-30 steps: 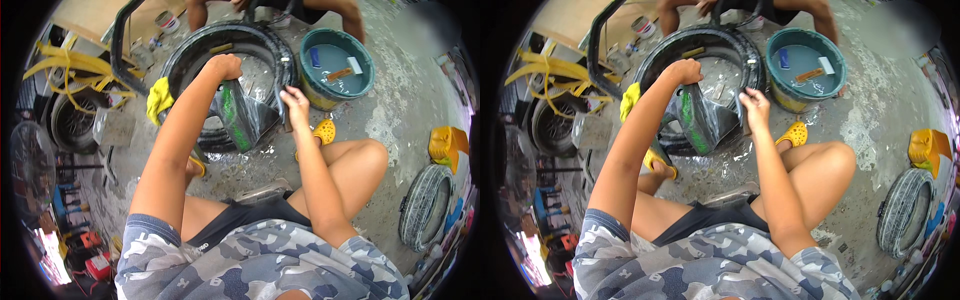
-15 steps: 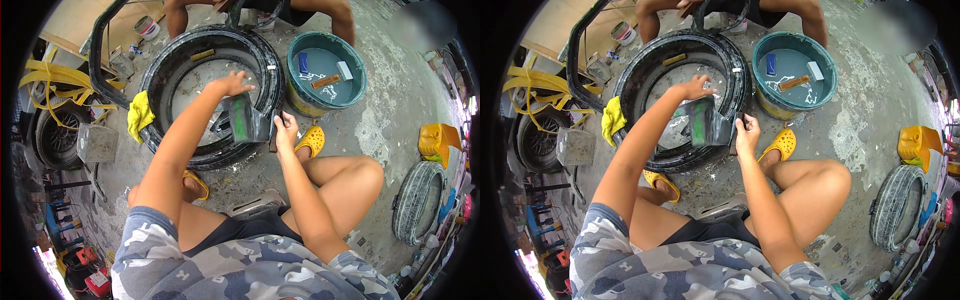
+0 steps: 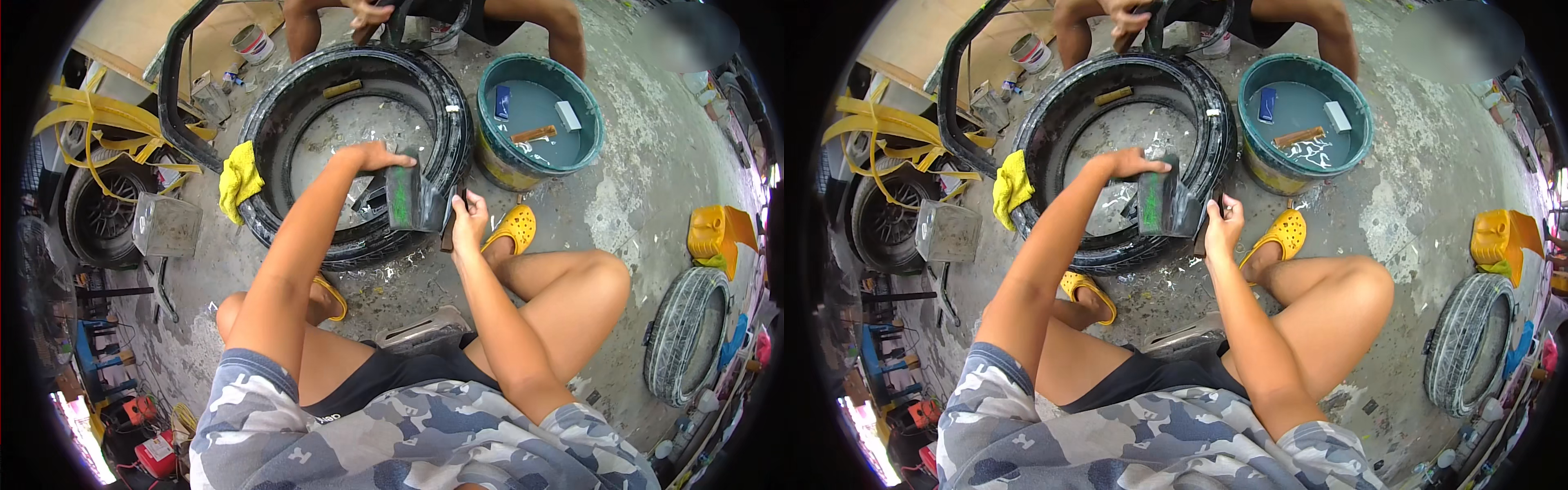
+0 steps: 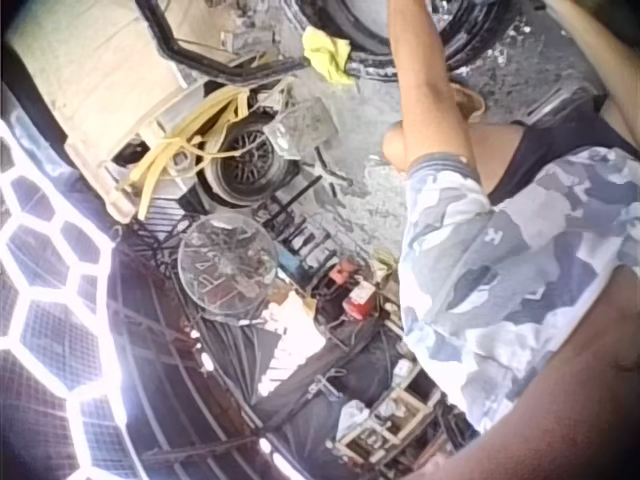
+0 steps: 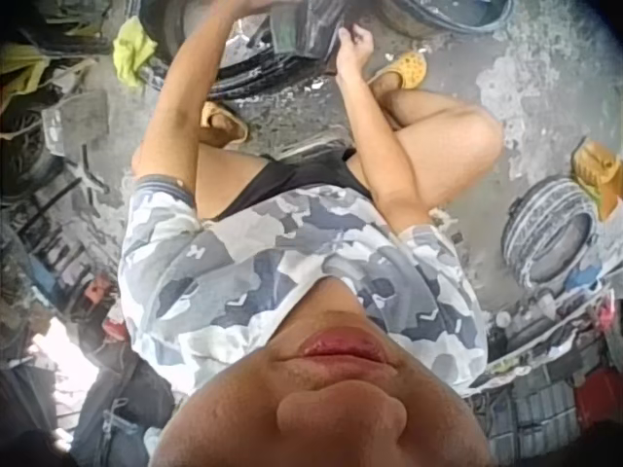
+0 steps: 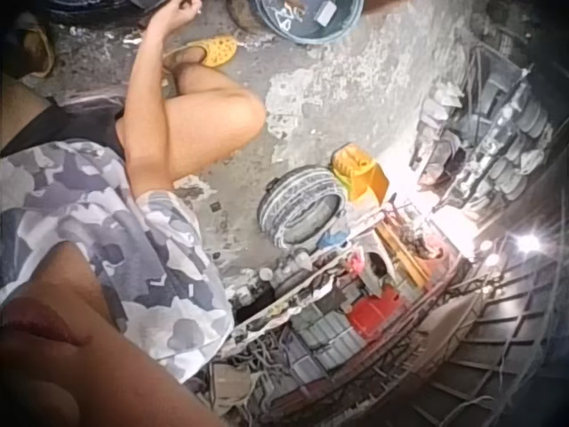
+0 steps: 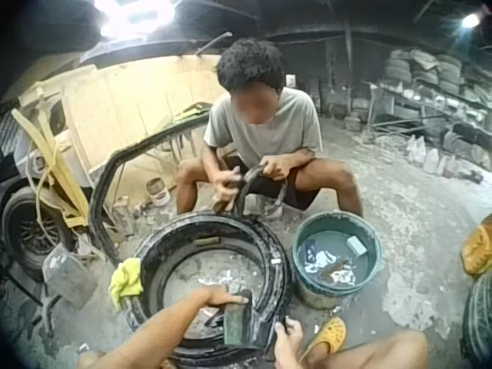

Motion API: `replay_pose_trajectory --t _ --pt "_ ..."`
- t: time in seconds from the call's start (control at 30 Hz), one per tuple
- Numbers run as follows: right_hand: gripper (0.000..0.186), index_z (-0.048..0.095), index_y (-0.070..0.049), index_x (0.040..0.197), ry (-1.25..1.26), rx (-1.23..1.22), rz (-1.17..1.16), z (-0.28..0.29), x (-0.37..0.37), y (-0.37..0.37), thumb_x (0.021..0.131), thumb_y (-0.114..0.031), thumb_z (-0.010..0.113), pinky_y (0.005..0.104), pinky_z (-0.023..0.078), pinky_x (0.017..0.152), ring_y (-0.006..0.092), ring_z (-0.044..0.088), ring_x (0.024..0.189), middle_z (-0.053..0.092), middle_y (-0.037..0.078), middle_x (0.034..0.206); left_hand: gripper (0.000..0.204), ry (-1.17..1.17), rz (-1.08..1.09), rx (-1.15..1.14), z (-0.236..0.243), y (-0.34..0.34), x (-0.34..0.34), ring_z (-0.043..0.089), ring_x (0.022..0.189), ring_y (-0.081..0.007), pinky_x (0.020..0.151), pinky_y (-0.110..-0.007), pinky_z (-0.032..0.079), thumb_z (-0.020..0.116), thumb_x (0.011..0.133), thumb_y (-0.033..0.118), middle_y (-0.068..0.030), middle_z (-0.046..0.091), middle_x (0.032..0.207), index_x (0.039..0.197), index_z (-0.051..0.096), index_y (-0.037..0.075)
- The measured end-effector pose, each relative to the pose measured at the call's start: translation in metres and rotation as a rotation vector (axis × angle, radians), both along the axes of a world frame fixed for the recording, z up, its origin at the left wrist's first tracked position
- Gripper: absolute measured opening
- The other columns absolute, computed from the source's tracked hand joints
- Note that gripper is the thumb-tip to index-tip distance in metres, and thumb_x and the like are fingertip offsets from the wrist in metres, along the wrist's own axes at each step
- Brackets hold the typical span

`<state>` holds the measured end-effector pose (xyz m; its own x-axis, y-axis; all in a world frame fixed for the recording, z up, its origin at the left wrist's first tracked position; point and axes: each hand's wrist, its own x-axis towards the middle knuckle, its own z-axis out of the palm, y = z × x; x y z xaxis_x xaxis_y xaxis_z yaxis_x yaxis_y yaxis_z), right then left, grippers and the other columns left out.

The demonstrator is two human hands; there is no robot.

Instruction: The recorder is wet-sanding a motorcycle body part using sandpaper and water from a bucket.

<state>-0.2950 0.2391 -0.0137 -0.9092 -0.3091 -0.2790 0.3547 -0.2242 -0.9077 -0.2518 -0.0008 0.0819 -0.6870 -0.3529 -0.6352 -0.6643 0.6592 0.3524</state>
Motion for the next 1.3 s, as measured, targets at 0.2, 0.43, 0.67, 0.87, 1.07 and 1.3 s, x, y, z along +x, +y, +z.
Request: replay_pose_trajectory --t 0.2,0.43,0.67,0.87,1.07,1.3 --pt "0.028 0.052 0.002 0.114 0.174 0.054 0.042 0.048 -0.006 0.003 0.090 -0.007 0.064 0.0236 0.045 0.079 0.0106 0.057 0.085 0.063 0.007 0.097 0.099 0.195 -0.251 -0.344 0.067 0.015 -0.046 0.055 0.119 -0.0371 0.102 -0.043 0.038 0.052 0.068 0.082 -0.0245 0.060 0.124 0.128 0.058 0.003" --pt "0.028 0.057 0.001 0.109 0.388 0.322 0.128 0.022 -0.005 0.007 0.084 -0.007 0.067 0.0260 0.043 0.064 0.0098 0.051 0.065 0.056 0.002 0.072 0.095 0.277 -0.055 -0.111 -0.007 0.011 0.002 0.052 0.123 -0.0365 0.106 -0.043 0.033 0.049 0.073 0.081 -0.0242 0.058 0.127 0.131 0.055 0.007" --pt "0.026 0.062 -0.003 0.108 0.601 0.445 0.389 0.033 0.003 0.002 0.083 -0.008 0.067 0.0317 0.046 0.066 0.0158 0.053 0.066 0.057 0.006 0.075 0.095 0.231 0.197 -0.097 -0.068 0.006 0.019 0.041 0.134 -0.0343 0.111 -0.051 0.023 0.047 0.075 0.079 -0.0202 0.047 0.141 0.136 0.050 0.006" --pt "0.029 0.063 -0.005 0.110 1.236 0.664 0.595 0.050 -0.008 -0.003 0.081 -0.008 0.067 0.0422 0.047 0.077 0.0339 0.056 0.089 0.056 0.015 0.090 0.089 0.233 0.295 0.120 -0.104 0.009 0.013 0.039 0.136 -0.0331 0.112 -0.056 0.018 0.052 0.076 0.074 -0.0170 0.044 0.145 0.134 0.054 0.006" --pt "0.032 0.063 -0.005 0.111 1.343 0.691 0.701 0.049 0.017 0.011 0.079 -0.005 0.068 0.0432 0.046 0.074 0.0340 0.055 0.084 0.050 0.014 0.085 0.071 0.261 0.490 0.238 -0.130 0.010 0.012 0.044 0.132 -0.0334 0.111 -0.051 0.026 0.053 0.086 0.057 -0.0191 0.048 0.141 0.132 0.054 0.003" --pt "0.025 0.062 -0.005 0.106 1.586 0.856 0.591 0.045 0.000 -0.041 0.082 -0.006 0.065 0.0442 0.045 0.071 0.0350 0.056 0.083 0.053 0.015 0.086 0.074 0.245 0.643 0.122 -0.075 0.048 0.016 0.023 0.144 -0.0279 0.114 -0.061 0.008 0.050 0.087 0.059 -0.0134 0.034 0.152 0.141 0.045 0.008"
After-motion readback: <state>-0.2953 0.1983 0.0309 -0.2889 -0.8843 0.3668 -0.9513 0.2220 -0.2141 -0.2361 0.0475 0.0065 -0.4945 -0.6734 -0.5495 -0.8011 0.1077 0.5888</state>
